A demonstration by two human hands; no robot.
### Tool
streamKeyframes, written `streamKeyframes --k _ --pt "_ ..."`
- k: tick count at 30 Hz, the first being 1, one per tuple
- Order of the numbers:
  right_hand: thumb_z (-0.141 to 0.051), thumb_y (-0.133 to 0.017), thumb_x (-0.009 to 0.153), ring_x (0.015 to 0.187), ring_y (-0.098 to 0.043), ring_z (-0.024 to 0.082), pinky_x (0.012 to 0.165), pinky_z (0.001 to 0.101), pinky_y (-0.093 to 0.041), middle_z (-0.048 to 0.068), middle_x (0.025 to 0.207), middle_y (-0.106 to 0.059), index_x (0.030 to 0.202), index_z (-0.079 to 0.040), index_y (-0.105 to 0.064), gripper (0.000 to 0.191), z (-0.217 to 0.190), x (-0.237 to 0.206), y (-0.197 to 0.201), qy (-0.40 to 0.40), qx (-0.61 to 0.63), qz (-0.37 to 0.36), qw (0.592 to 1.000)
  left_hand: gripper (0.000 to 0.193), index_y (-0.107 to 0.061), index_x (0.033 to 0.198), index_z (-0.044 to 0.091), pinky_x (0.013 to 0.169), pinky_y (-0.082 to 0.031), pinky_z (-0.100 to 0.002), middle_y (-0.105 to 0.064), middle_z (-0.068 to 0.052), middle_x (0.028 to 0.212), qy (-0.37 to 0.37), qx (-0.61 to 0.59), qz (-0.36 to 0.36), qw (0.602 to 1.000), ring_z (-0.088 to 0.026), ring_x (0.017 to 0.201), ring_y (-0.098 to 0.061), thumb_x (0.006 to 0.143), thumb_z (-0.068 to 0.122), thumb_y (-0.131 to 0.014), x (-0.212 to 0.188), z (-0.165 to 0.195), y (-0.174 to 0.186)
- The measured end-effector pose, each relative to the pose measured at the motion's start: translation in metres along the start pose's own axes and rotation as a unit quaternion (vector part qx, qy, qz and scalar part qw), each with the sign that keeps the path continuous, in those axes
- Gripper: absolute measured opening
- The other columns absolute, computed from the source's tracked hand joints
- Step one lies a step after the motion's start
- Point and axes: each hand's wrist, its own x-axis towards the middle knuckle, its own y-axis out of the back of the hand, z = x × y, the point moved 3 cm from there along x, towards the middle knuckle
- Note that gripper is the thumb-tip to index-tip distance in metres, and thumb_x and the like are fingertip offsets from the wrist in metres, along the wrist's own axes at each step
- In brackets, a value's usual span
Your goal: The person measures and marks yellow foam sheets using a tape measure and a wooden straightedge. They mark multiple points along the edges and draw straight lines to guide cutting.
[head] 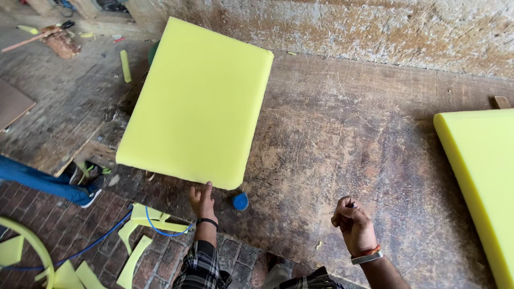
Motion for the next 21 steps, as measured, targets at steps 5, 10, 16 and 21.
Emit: streamKeyframes --k 5,10,16,21 --pt "-0.015 -0.066 0.092 0.049 -0.031 0.01 0.046 0.0313 -0.029 -0.004 0.059 -0.041 0.091 -0.006 -0.064 0.009 0.006 -0.01 -0.038 -0.081 -0.106 0.125 0.983 0.078 -0.046 0.151 0.009 0.113 -0.043 -0.049 -0.047 -0.016 0.155 0.052 -0.116 -0.044 0.991 -0.035 0.142 -0.047 0.087 0.044 -0.074 0.052 0.015 -0.008" --pt "-0.018 -0.067 0.094 0.046 -0.028 0.01 0.044 0.0305 -0.028 -0.004 0.057 -0.039 0.096 -0.004 -0.068 0.014 0.012 -0.017 -0.056 -0.097 -0.131 0.113 0.98 0.078 -0.057 0.143 -0.003 0.091 -0.052 -0.044 -0.018 -0.025 0.166 0.152 -0.242 -0.072 0.956 -0.027 0.103 -0.047 0.093 0.05 -0.085 0.076 0.014 -0.001" --pt "-0.018 -0.067 0.093 0.046 -0.029 0.011 0.044 0.0315 -0.028 -0.003 0.056 -0.039 0.098 -0.003 -0.068 0.015 0.026 -0.02 -0.063 -0.125 -0.122 0.127 0.976 0.082 -0.059 0.134 0.005 0.091 -0.056 -0.044 -0.065 -0.018 0.13 -0.008 0.044 -0.297 0.954 -0.028 0.114 -0.062 0.074 0.057 -0.08 0.074 0.044 -0.035" --pt "-0.016 -0.066 0.093 0.046 -0.026 0.01 0.043 0.0313 -0.026 -0.004 0.057 -0.038 0.099 -0.003 -0.067 0.015 0.025 -0.032 -0.054 -0.12 -0.113 0.129 0.978 0.089 -0.058 0.137 0.002 0.098 -0.058 -0.049 -0.064 -0.025 0.136 -0.113 0.004 -0.4 0.91 -0.034 0.125 -0.065 0.077 0.065 -0.078 0.024 0.088 -0.075"
